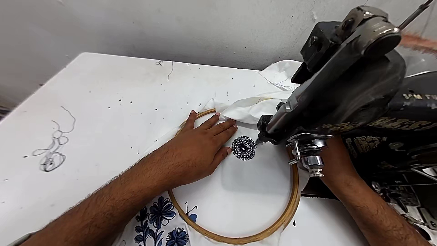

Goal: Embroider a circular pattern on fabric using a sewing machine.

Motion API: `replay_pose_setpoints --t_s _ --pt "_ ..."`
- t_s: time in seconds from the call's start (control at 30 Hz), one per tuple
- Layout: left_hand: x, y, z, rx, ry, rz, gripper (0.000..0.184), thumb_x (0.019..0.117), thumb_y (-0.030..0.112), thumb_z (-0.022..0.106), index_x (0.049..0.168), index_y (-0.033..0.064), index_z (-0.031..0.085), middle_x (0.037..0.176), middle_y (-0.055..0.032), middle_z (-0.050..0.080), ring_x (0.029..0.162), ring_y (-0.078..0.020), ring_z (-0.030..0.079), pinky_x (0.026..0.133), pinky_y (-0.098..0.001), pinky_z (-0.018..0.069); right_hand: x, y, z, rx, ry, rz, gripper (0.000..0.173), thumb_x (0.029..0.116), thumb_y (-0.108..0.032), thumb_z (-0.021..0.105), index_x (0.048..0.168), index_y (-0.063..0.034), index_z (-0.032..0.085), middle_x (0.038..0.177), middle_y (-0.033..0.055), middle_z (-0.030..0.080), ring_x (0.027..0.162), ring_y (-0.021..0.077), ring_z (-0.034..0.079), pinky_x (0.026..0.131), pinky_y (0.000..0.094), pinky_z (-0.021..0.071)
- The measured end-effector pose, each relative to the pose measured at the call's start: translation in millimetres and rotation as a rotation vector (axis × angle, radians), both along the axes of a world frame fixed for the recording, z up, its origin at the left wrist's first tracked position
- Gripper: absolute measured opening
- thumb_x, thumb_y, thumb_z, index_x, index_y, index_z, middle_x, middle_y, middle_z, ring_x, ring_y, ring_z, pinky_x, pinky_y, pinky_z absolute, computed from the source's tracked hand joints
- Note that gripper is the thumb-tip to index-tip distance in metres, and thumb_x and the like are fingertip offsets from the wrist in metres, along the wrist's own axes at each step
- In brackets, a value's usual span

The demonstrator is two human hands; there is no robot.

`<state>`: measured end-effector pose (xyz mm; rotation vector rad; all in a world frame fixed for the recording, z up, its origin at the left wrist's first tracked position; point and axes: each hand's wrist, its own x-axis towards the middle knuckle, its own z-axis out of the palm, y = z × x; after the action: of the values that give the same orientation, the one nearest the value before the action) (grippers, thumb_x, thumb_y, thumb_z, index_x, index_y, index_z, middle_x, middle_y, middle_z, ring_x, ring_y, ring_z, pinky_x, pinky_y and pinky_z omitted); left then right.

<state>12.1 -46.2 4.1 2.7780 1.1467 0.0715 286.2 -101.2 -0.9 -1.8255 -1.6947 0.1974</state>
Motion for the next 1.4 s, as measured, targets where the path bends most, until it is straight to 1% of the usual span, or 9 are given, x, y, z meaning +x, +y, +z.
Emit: replay_pose_setpoints --t_s 0.17,0.37,0.47,0.57,0.77,0.87,1.0,1.1,1.4 --pt "0 4 -2 0.008 -0.018 0.009 0.057 0.1081 0.046 0.028 0.157 0.0214 0.045 0.164 0.0057 0.04 0.154 -0.0273 0.032 0.117 -0.0754 0.0164 1 3 -3 0.011 0.03 0.024 0.024 0.0805 -0.008 0.076 0.102 -0.0025 0.066 0.092 0.0108 0.066 0.089 0.0167 0.065 0.079 0.0389 0.0526" --pt "1 -1 -1 0.014 -0.005 -0.004 0.058 0.1082 0.046 0.027 0.157 0.021 0.045 0.165 0.0052 0.039 0.154 -0.0269 0.031 0.118 -0.0748 0.0164 0 0 1 -0.022 0.014 0.0 0.028 0.0773 0.0 0.08 0.101 -0.0009 0.066 0.091 0.0141 0.067 0.086 0.0237 0.067 0.076 0.047 0.0536" --pt "-2 2 -1 0.006 -0.009 0.001 0.058 0.1079 0.047 0.028 0.157 0.022 0.045 0.164 0.0063 0.039 0.154 -0.0266 0.031 0.118 -0.075 0.0168 0 1 -4 0.026 0.058 0.023 0.026 0.0781 -0.008 0.076 0.102 -0.0043 0.066 0.091 0.0074 0.067 0.085 0.0123 0.065 0.076 0.0344 0.0537" --pt "-1 4 -4 0.025 -0.022 0.008 0.058 0.1081 0.047 0.027 0.157 0.0216 0.046 0.164 0.0057 0.04 0.154 -0.0269 0.032 0.118 -0.075 0.0163 3 3 -7 0.059 0.053 0.052 0.025 0.0813 -0.015 0.074 0.103 -0.0047 0.066 0.092 0.0064 0.066 0.087 0.0092 0.064 0.079 0.0306 0.0526" --pt "2 -1 -1 0.007 0.004 0.007 0.058 0.1083 0.046 0.026 0.158 0.0224 0.044 0.165 0.0061 0.038 0.155 -0.0268 0.029 0.119 -0.0739 0.0159 -1 0 4 -0.056 0.007 -0.025 0.024 0.0803 0.0 0.08 0.1 0.0006 0.066 0.09 0.0158 0.067 0.084 0.0254 0.067 0.075 0.0481 0.0536" --pt "0 1 0 0.004 0.007 0.002 0.058 0.1079 0.046 0.027 0.158 0.0221 0.045 0.165 0.0061 0.038 0.155 -0.0268 0.031 0.118 -0.0745 0.0171 0 -1 -2 -0.024 0.015 -0.011 0.024 0.078 -0.006 0.077 0.098 -0.0017 0.065 0.086 0.0106 0.065 0.081 0.0176 0.065 0.073 0.0399 0.0531" --pt "0 3 -4 0.028 -0.022 0.006 0.058 0.1082 0.046 0.026 0.157 0.0213 0.046 0.164 0.0054 0.04 0.154 -0.0271 0.032 0.118 -0.0748 0.0162 2 2 -4 0.023 0.033 0.032 0.027 0.0807 -0.013 0.076 0.104 -0.0045 0.066 0.094 0.0084 0.067 0.089 0.0137 0.066 0.08 0.036 0.0535" --pt "0 2 -3 0.02 -0.01 0.007 0.058 0.1083 0.046 0.026 0.157 0.0216 0.045 0.164 0.0056 0.039 0.154 -0.0271 0.031 0.118 -0.0748 0.016 -2 -1 1 -0.032 0.027 -0.013 0.028 0.0788 0.001 0.081 0.103 0.0008 0.066 0.094 0.0165 0.067 0.09 0.0255 0.067 0.079 0.0483 0.0531" --pt "2 7 -8 0.043 -0.044 0.02 0.058 0.1085 0.045 0.025 0.157 0.0212 0.046 0.164 0.0051 0.04 0.154 -0.0275 0.032 0.118 -0.0758 0.014 2 2 -3 0.025 0.07 0.025 0.024 0.0852 -0.012 0.071 0.106 -0.0031 0.065 0.094 0.0094 0.066 0.089 0.011 0.064 0.079 0.0325 0.0518"
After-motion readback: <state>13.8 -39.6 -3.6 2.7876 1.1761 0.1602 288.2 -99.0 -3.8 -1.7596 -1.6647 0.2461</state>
